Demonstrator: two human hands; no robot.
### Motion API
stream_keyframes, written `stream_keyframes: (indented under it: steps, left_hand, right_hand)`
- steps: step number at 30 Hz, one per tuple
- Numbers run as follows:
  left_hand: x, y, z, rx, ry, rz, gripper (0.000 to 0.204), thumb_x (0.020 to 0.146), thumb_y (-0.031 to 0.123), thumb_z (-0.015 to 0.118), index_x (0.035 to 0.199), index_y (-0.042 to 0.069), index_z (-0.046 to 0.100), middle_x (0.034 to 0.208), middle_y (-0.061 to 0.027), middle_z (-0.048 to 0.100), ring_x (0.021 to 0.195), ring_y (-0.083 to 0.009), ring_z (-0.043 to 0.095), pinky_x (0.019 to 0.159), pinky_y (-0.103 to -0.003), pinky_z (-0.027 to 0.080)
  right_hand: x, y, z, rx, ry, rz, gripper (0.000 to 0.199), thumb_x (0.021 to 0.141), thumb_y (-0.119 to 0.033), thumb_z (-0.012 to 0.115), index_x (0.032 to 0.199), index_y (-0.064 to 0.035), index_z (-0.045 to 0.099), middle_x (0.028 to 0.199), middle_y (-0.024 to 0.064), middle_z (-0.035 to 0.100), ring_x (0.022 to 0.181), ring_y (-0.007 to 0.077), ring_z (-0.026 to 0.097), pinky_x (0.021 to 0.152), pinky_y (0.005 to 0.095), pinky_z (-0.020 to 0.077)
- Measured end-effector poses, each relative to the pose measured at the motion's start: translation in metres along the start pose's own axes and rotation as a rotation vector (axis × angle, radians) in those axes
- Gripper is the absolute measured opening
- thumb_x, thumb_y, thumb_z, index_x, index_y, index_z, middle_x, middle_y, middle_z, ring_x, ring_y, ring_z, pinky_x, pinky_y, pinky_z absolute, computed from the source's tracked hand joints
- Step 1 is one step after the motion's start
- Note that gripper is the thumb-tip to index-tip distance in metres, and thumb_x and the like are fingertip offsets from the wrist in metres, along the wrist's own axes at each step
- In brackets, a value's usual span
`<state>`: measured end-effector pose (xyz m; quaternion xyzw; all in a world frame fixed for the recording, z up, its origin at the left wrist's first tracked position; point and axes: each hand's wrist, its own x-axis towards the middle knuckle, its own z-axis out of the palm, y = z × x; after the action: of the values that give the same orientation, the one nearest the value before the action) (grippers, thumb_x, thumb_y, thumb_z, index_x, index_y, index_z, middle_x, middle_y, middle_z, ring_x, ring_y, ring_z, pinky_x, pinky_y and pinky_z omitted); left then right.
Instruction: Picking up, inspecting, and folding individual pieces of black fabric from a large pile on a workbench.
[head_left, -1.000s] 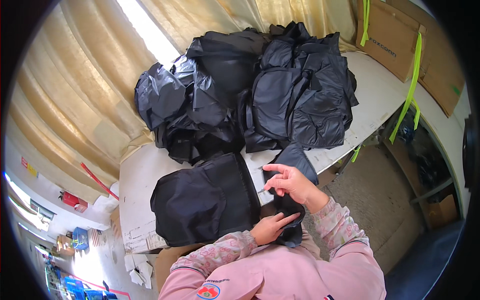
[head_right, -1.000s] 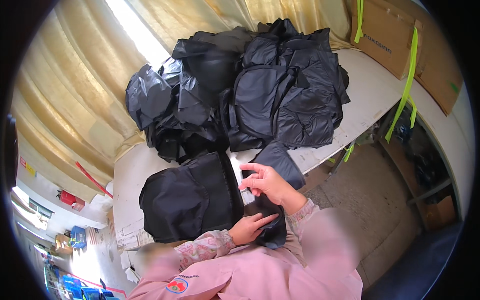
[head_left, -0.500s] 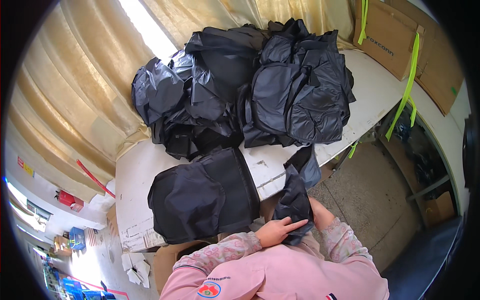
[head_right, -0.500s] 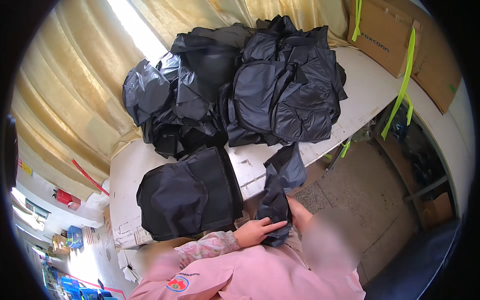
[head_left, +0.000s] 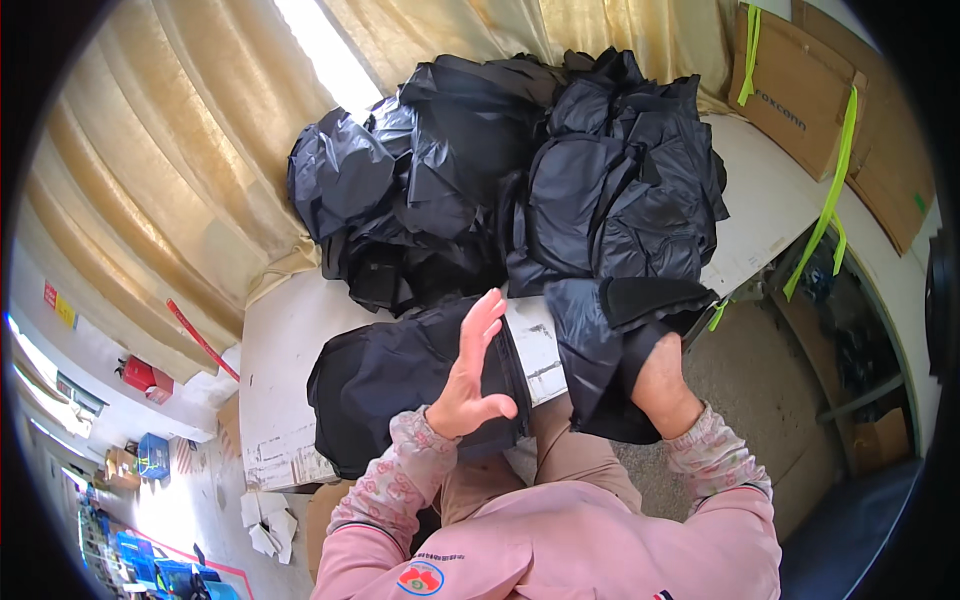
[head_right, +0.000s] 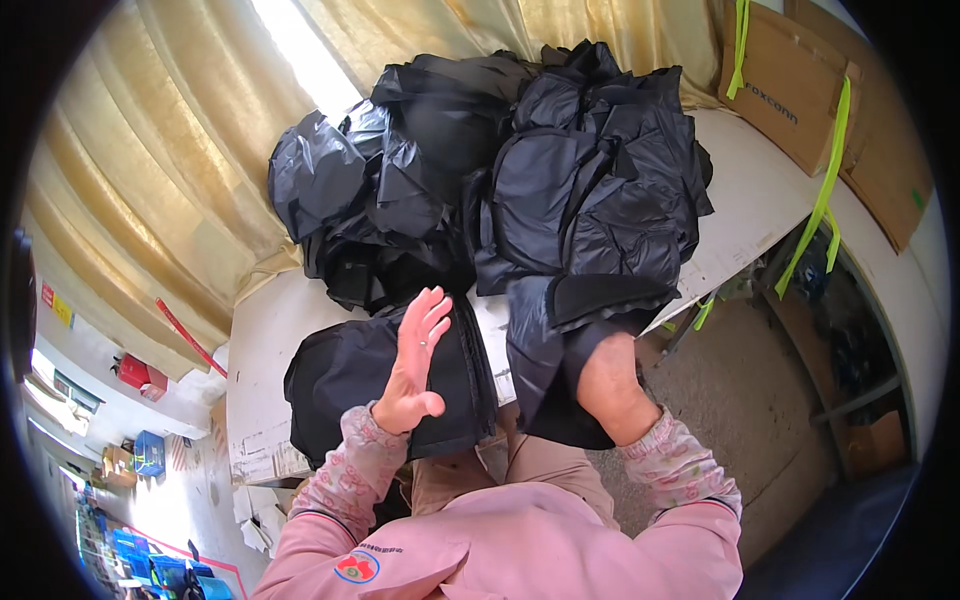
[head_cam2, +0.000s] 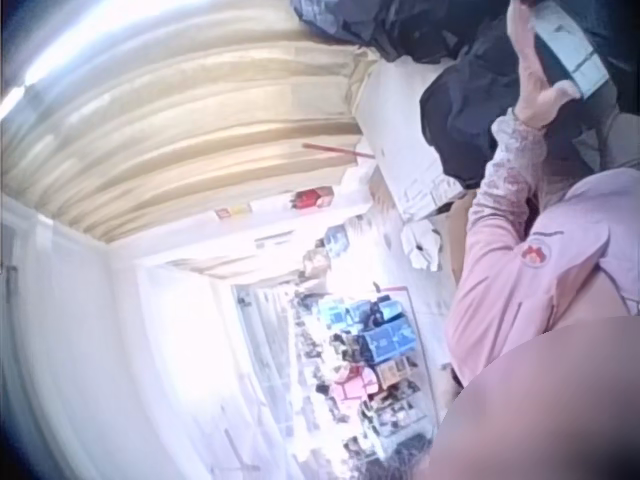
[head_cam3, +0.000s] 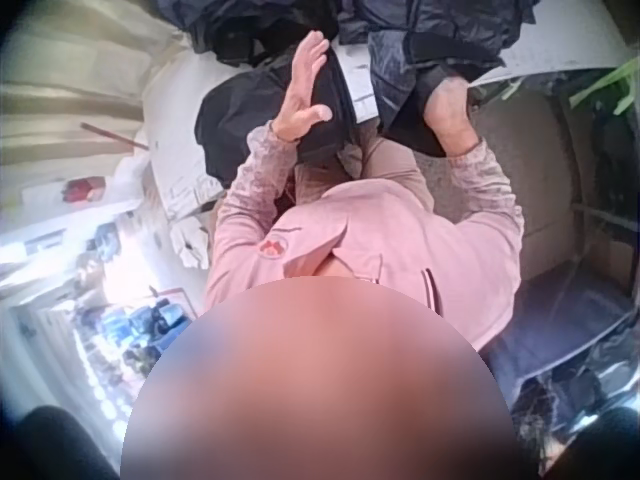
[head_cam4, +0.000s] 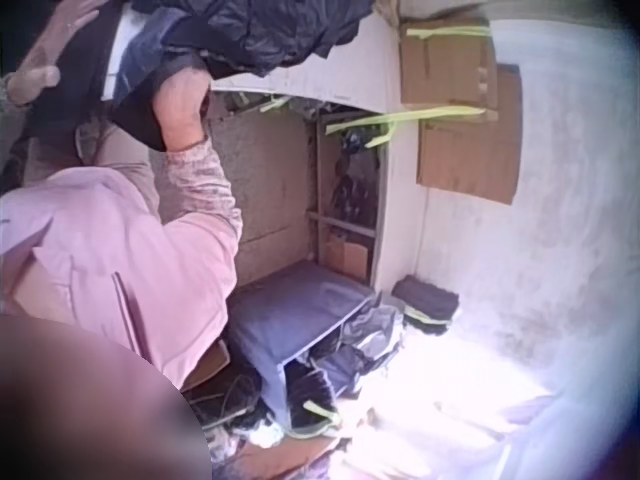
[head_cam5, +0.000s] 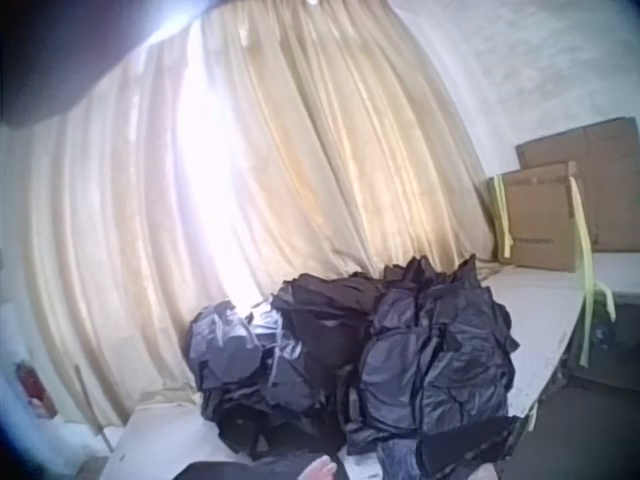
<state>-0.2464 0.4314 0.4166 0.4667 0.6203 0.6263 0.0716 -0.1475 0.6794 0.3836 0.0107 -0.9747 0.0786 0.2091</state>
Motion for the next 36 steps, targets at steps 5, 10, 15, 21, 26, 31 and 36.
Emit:
stream_keyframes:
  steps: [5, 10, 15, 21, 26, 31, 36]
  left_hand:
    - [0.010, 0.009, 0.019, 0.358, -0.294, 0.085, 0.121, 0.067, 0.048, 0.083, 0.151, 0.002, 0.009, 0.156, -0.0242, 0.005, 0.146, -0.0375, 0.009, 0.116, -0.044, 0.015]
    - [0.008, -0.015, 0.027, 0.432, -0.168, -0.040, 0.107, 0.073, 0.031, 0.081, 0.150, 0.002, 0.013, 0.154, -0.0226, 0.012, 0.145, -0.0374, 0.013, 0.115, -0.043, 0.018]
    - [0.026, -0.018, 0.017, 0.592, -0.309, -0.172, 0.107, 0.070, 0.029, 0.083, 0.151, 0.006, 0.016, 0.154, -0.0204, 0.018, 0.143, -0.0377, 0.018, 0.115, -0.044, 0.019]
    - [0.047, -0.067, -0.011, 0.591, -0.443, -0.199, 0.099, 0.068, 0.016, 0.081, 0.150, 0.018, 0.025, 0.153, -0.0197, 0.023, 0.139, -0.0400, 0.028, 0.111, -0.050, 0.026]
    - [0.066, -0.089, -0.003, 0.491, -0.445, -0.110, 0.052, 0.076, -0.009, 0.058, 0.125, 0.010, 0.059, 0.132, -0.0152, 0.055, 0.121, -0.0317, 0.055, 0.102, -0.032, 0.041]
    - [0.066, -0.088, 0.001, -0.045, -0.045, -0.151, 0.047, 0.078, -0.021, 0.044, 0.118, -0.001, 0.059, 0.117, -0.0087, 0.063, 0.110, -0.0133, 0.056, 0.096, -0.026, 0.042]
    - [0.063, -0.055, -0.006, -0.453, 0.086, -0.369, 0.026, 0.088, -0.004, 0.047, 0.110, 0.000, 0.062, 0.101, -0.0060, 0.065, 0.096, -0.0131, 0.060, 0.089, -0.025, 0.046]
  right_hand:
    - [0.006, -0.010, 0.008, -0.270, 0.094, -0.117, 0.040, 0.076, -0.016, 0.060, 0.116, -0.0102, 0.063, 0.119, 0.0142, 0.063, 0.112, 0.0310, 0.060, 0.092, 0.0438, 0.0465]
    - [-0.003, -0.011, 0.013, -0.055, -0.078, -0.133, 0.034, 0.077, -0.014, 0.058, 0.111, -0.0118, 0.063, 0.109, 0.0108, 0.064, 0.103, 0.0304, 0.061, 0.088, 0.0422, 0.0472]
    - [-0.013, -0.022, 0.022, 0.008, -0.305, -0.259, 0.025, 0.075, -0.010, 0.059, 0.099, -0.0088, 0.064, 0.100, 0.0128, 0.064, 0.089, 0.0326, 0.063, 0.077, 0.0420, 0.0500]
    - [-0.018, -0.026, 0.006, 0.216, -0.055, -0.230, 0.016, 0.068, -0.003, 0.060, 0.084, -0.0010, 0.061, 0.078, 0.0156, 0.062, 0.072, 0.0337, 0.062, 0.067, 0.0431, 0.0494]
    - [-0.021, -0.025, 0.001, 0.450, -0.141, -0.023, 0.019, 0.081, -0.013, 0.059, 0.090, 0.0032, 0.060, 0.082, 0.0202, 0.062, 0.078, 0.0382, 0.061, 0.072, 0.0439, 0.0490]
    - [-0.014, 0.010, -0.023, 0.642, -0.266, 0.140, 0.036, 0.085, -0.024, 0.063, 0.114, -0.0042, 0.061, 0.103, 0.0149, 0.067, 0.085, 0.0372, 0.064, 0.072, 0.0402, 0.0519]
    - [-0.025, 0.015, -0.072, 1.093, -0.316, -0.064, 0.053, 0.077, -0.025, 0.074, 0.124, -0.0058, 0.057, 0.104, 0.0096, 0.067, 0.092, 0.0197, 0.066, 0.081, 0.0328, 0.0497]
